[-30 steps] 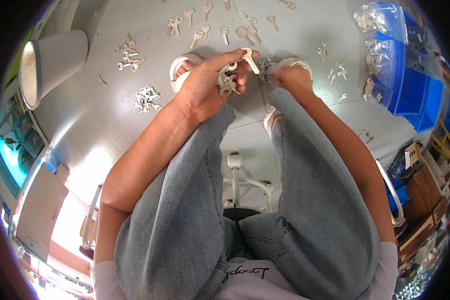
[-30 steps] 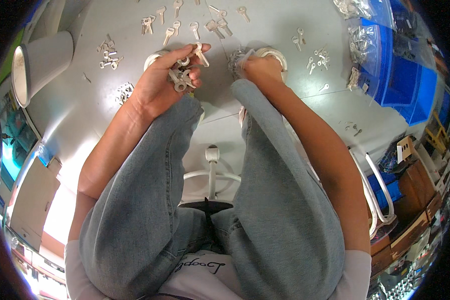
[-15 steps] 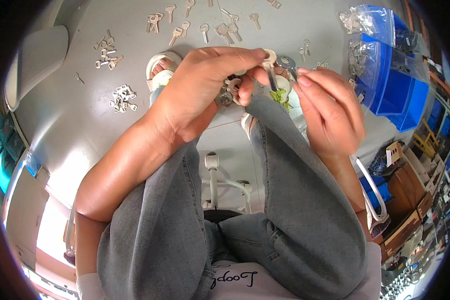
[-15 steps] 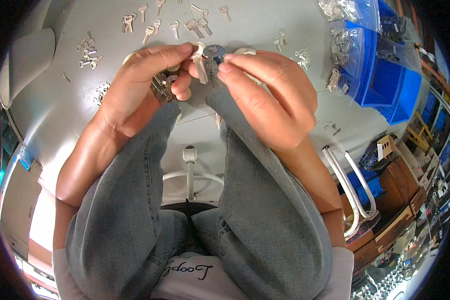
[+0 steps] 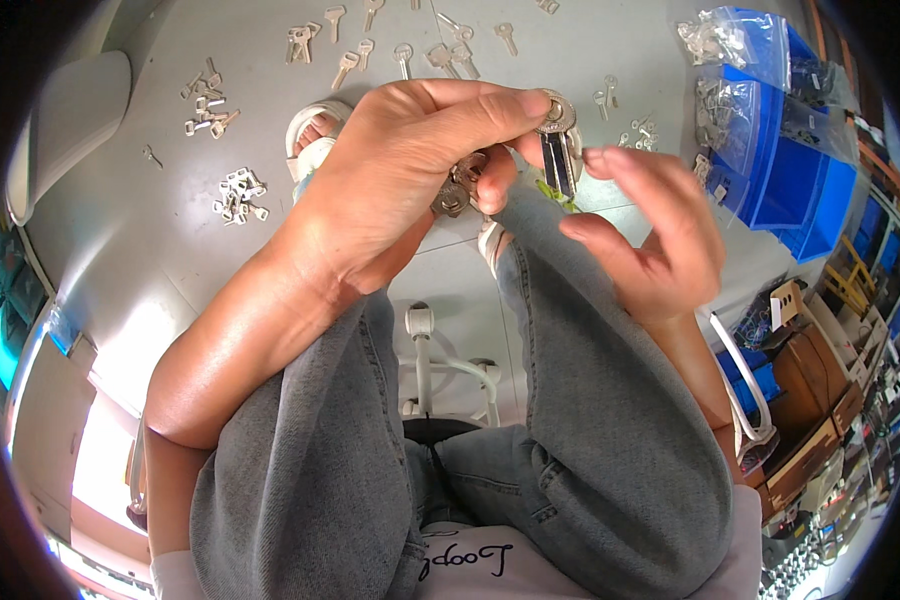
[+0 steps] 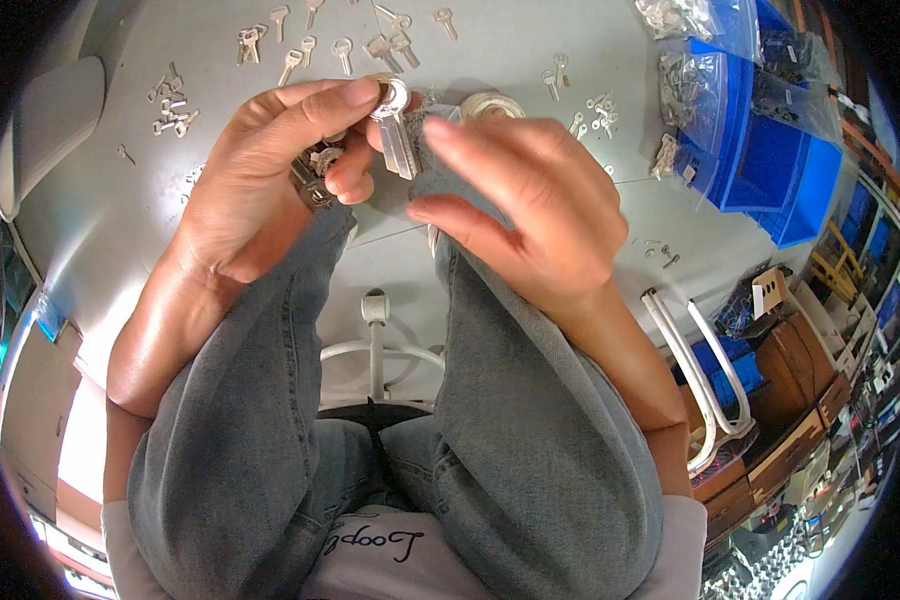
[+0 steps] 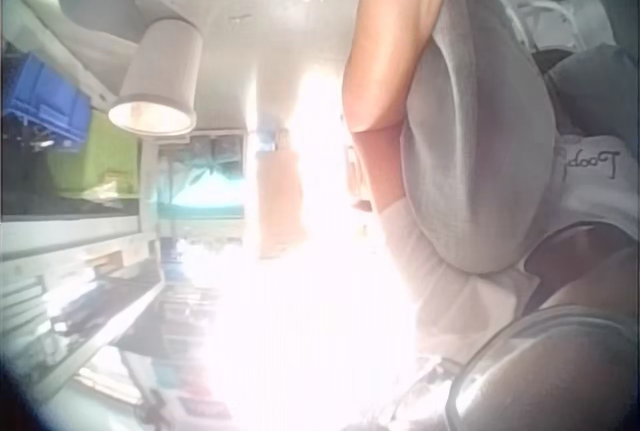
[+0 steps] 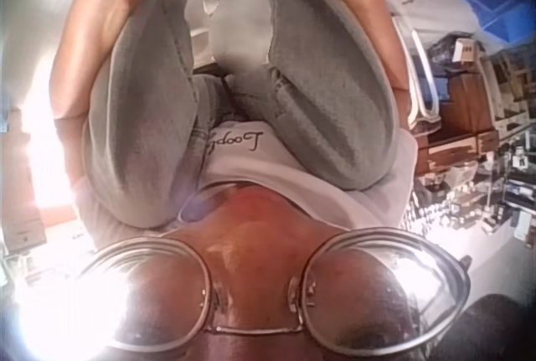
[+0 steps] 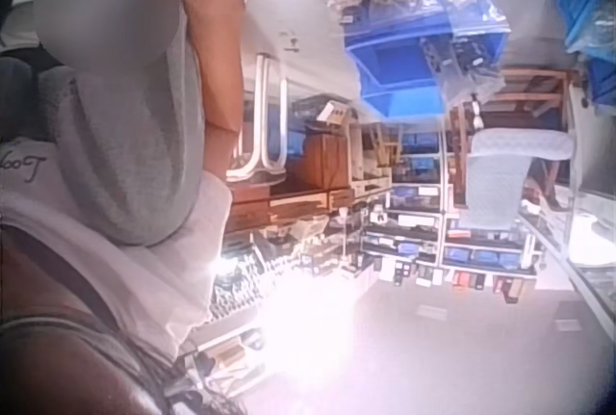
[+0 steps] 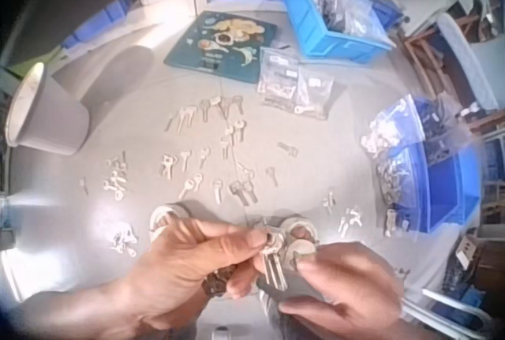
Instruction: The person sits on the floor and repeatedly picks up metal keys from plastic bags and the floor, inspects them, and places them back into bags or on the floor. The person handles keys one at a time and occasionally transfers them between bags.
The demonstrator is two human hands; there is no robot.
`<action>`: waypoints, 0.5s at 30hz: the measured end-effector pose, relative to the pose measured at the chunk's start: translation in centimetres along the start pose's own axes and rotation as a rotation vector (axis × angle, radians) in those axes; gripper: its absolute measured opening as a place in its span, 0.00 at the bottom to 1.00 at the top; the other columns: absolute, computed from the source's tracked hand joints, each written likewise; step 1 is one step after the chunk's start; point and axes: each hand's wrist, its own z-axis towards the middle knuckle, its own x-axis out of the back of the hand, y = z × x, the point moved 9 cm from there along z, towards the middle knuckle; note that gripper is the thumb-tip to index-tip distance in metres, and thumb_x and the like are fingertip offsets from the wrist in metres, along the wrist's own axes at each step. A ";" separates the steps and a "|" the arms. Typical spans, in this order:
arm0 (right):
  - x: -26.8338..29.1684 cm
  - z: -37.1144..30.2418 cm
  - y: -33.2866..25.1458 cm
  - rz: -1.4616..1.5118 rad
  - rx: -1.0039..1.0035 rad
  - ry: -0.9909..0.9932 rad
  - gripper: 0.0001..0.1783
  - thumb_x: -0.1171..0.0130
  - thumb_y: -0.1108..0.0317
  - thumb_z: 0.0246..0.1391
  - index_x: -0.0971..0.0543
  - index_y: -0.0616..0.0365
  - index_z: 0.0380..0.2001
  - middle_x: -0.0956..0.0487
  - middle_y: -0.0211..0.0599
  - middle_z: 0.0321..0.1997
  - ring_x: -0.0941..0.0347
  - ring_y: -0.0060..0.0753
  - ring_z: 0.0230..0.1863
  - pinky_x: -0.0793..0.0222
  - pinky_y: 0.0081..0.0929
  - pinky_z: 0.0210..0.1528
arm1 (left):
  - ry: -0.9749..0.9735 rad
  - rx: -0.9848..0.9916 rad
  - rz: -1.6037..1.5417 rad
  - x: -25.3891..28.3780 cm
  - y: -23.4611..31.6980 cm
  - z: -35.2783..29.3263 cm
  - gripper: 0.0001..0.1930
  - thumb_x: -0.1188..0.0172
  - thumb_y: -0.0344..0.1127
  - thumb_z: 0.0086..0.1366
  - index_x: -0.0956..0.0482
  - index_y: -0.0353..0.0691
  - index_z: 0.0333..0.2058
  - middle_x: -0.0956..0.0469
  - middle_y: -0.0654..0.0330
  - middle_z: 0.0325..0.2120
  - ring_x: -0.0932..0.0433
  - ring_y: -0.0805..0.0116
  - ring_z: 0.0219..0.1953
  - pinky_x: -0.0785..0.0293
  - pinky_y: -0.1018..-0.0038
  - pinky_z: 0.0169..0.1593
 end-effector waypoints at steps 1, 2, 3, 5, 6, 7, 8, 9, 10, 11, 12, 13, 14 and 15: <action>0.0 0.2 0.7 0.062 -0.078 0.000 0.27 0.30 0.70 0.26 0.23 0.61 0.37 0.24 0.40 0.34 0.27 0.36 0.33 0.30 0.25 0.34 | -0.003 -0.009 0.007 0.1 -0.1 0.0 0.12 0.46 0.38 0.59 0.23 0.34 0.27 0.28 0.63 0.20 0.37 0.78 0.17 0.39 0.80 0.24; 0.0 0.1 1.4 0.124 -0.157 -0.001 0.29 0.29 0.69 0.26 0.23 0.61 0.39 0.24 0.41 0.35 0.27 0.36 0.34 0.31 0.25 0.36 | -0.007 -0.018 0.015 0.2 -0.1 0.0 0.12 0.46 0.38 0.59 0.23 0.34 0.28 0.28 0.63 0.20 0.37 0.78 0.17 0.39 0.81 0.24; -0.3 0.0 1.9 0.204 -0.223 -0.035 0.31 0.29 0.70 0.26 0.25 0.61 0.41 0.26 0.41 0.40 0.29 0.35 0.40 0.32 0.26 0.39 | 0.005 -0.010 0.012 0.1 -0.1 0.0 0.12 0.46 0.38 0.59 0.23 0.33 0.29 0.28 0.64 0.19 0.37 0.78 0.17 0.38 0.80 0.24; -1.2 0.2 2.7 0.355 -0.338 -0.080 0.34 0.30 0.71 0.27 0.28 0.61 0.45 0.30 0.40 0.47 0.32 0.33 0.47 0.33 0.28 0.44 | 0.028 0.005 0.007 -0.2 0.0 -0.1 0.13 0.46 0.40 0.59 0.23 0.33 0.31 0.29 0.64 0.17 0.36 0.78 0.17 0.38 0.80 0.24; -1.6 0.2 2.8 0.433 -0.365 -0.101 0.35 0.30 0.71 0.28 0.29 0.62 0.46 0.31 0.42 0.49 0.33 0.34 0.49 0.34 0.29 0.46 | -0.001 0.021 0.003 -0.4 -0.1 -0.1 0.14 0.46 0.40 0.59 0.23 0.33 0.32 0.29 0.65 0.17 0.36 0.78 0.17 0.38 0.80 0.24; -2.0 0.2 3.0 0.510 -0.394 -0.120 0.36 0.30 0.71 0.29 0.31 0.63 0.48 0.33 0.43 0.51 0.35 0.35 0.51 0.35 0.31 0.48 | -0.030 0.037 -0.001 -0.5 -0.3 -0.2 0.15 0.46 0.41 0.59 0.23 0.33 0.33 0.30 0.65 0.16 0.36 0.79 0.17 0.38 0.80 0.24; -2.5 0.3 3.1 0.592 -0.405 -0.147 0.37 0.30 0.70 0.31 0.32 0.64 0.49 0.35 0.46 0.53 0.38 0.38 0.54 0.38 0.34 0.51 | -0.058 0.053 -0.005 -0.7 -0.4 -0.2 0.15 0.46 0.42 0.59 0.23 0.33 0.34 0.30 0.66 0.15 0.36 0.79 0.17 0.38 0.81 0.25; -2.9 0.2 3.2 0.676 -0.415 -0.175 0.38 0.31 0.69 0.33 0.34 0.66 0.50 0.37 0.49 0.54 0.40 0.40 0.56 0.40 0.37 0.54 | -0.055 0.048 -0.011 -0.8 -0.4 -0.2 0.16 0.46 0.42 0.59 0.23 0.33 0.34 0.30 0.67 0.15 0.35 0.80 0.17 0.38 0.81 0.25; -3.1 0.2 3.3 0.702 -0.423 -0.178 0.38 0.31 0.69 0.33 0.35 0.66 0.50 0.37 0.49 0.55 0.40 0.41 0.56 0.41 0.38 0.54 | -0.052 0.043 -0.017 -0.8 -0.3 -0.2 0.16 0.46 0.43 0.59 0.23 0.33 0.34 0.31 0.67 0.14 0.35 0.80 0.17 0.38 0.81 0.25; -3.3 0.2 3.4 0.728 -0.432 -0.181 0.38 0.31 0.69 0.33 0.35 0.66 0.50 0.37 0.50 0.55 0.40 0.41 0.56 0.42 0.38 0.55 | -0.049 0.037 -0.023 -0.8 -0.3 -0.2 0.17 0.46 0.44 0.59 0.23 0.33 0.34 0.31 0.68 0.13 0.35 0.81 0.18 0.38 0.81 0.25; -3.4 0.2 3.5 0.753 -0.440 -0.184 0.38 0.31 0.70 0.33 0.35 0.65 0.50 0.38 0.50 0.55 0.40 0.41 0.56 0.42 0.38 0.55 | -0.056 0.041 -0.034 -0.9 -0.4 -0.2 0.16 0.46 0.44 0.59 0.22 0.34 0.33 0.31 0.68 0.14 0.35 0.82 0.18 0.38 0.81 0.25; -3.4 0.2 3.5 0.760 -0.439 -0.180 0.38 0.31 0.70 0.33 0.36 0.65 0.50 0.38 0.50 0.55 0.40 0.41 0.56 0.42 0.38 0.55 | -0.062 0.045 -0.046 -0.9 -0.5 -0.2 0.16 0.46 0.44 0.59 0.22 0.34 0.33 0.31 0.68 0.14 0.35 0.82 0.18 0.38 0.82 0.25; -3.4 0.2 3.5 0.767 -0.438 -0.177 0.38 0.31 0.70 0.33 0.36 0.64 0.50 0.38 0.50 0.55 0.40 0.41 0.56 0.42 0.37 0.55 | -0.068 0.048 -0.058 -1.0 -0.5 -0.2 0.16 0.46 0.44 0.59 0.22 0.35 0.33 0.31 0.68 0.14 0.35 0.82 0.18 0.38 0.82 0.25; -3.5 0.2 3.5 0.774 -0.438 -0.175 0.38 0.32 0.70 0.33 0.37 0.64 0.50 0.38 0.51 0.55 0.40 0.40 0.56 0.41 0.37 0.54 | -0.047 0.037 -0.034 -0.8 -0.5 -0.2 0.16 0.46 0.44 0.59 0.22 0.35 0.32 0.31 0.68 0.14 0.36 0.82 0.18 0.38 0.82 0.25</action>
